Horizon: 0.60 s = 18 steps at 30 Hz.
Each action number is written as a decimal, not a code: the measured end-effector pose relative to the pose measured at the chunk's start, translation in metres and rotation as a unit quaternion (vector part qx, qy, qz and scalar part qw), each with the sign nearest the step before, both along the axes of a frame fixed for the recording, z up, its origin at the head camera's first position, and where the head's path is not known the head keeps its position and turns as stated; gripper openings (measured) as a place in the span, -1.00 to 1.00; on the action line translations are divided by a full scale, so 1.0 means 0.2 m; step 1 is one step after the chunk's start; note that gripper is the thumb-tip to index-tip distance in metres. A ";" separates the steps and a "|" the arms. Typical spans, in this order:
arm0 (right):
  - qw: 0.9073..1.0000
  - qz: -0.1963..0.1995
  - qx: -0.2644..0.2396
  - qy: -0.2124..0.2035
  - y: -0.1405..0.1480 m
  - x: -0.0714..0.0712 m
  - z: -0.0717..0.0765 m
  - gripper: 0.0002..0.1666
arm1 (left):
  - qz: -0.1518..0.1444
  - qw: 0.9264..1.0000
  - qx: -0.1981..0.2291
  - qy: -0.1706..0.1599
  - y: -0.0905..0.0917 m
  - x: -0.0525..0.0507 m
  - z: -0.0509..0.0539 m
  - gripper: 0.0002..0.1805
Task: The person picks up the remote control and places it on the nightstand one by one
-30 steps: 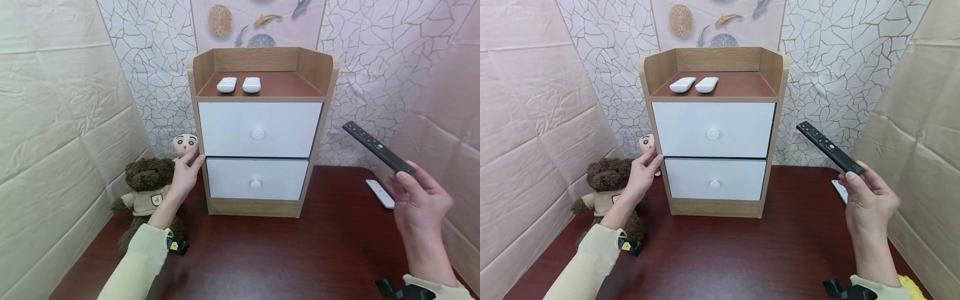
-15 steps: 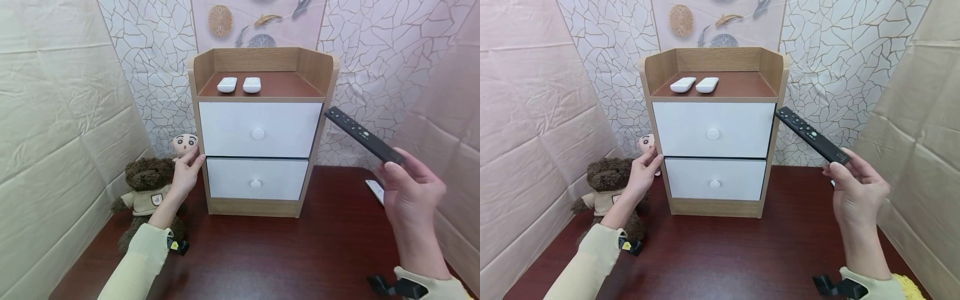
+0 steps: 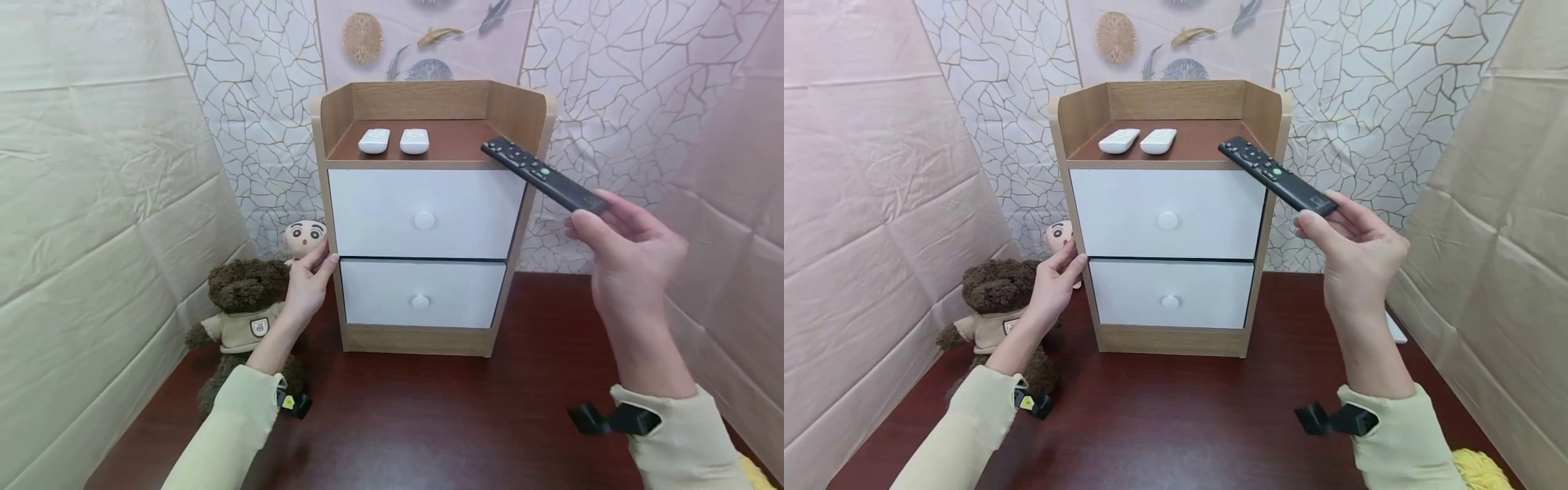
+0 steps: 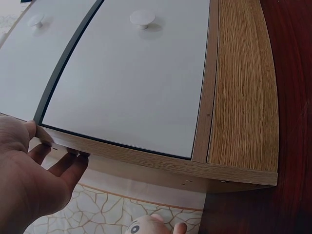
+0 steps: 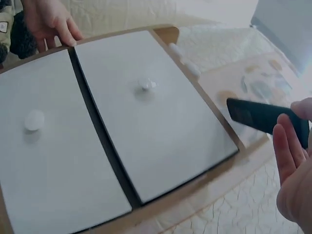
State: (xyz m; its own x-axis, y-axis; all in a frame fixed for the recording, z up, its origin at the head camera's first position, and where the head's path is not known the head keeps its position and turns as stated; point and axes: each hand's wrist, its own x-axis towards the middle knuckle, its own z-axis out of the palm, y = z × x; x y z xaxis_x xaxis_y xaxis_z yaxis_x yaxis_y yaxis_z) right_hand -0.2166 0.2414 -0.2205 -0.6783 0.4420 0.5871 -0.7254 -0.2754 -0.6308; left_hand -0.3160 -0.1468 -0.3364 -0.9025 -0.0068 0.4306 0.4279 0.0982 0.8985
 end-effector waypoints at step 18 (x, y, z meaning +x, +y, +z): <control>0.975 -0.112 0.164 -0.102 -0.26 -0.21 0.25 -0.54 | 0.009 1.000 -0.002 0.009 0.00 -0.02 0.00 -0.43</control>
State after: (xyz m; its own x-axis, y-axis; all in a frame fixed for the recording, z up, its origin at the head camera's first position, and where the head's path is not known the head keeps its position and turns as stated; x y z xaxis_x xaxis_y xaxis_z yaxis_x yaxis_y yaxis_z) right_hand -0.2584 0.1887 -0.1709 -0.7044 0.4033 0.5841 -0.5936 0.1165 -0.7963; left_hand -0.3193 -0.1462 -0.3369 -0.8945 -0.0213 0.4465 0.4418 0.1096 0.8904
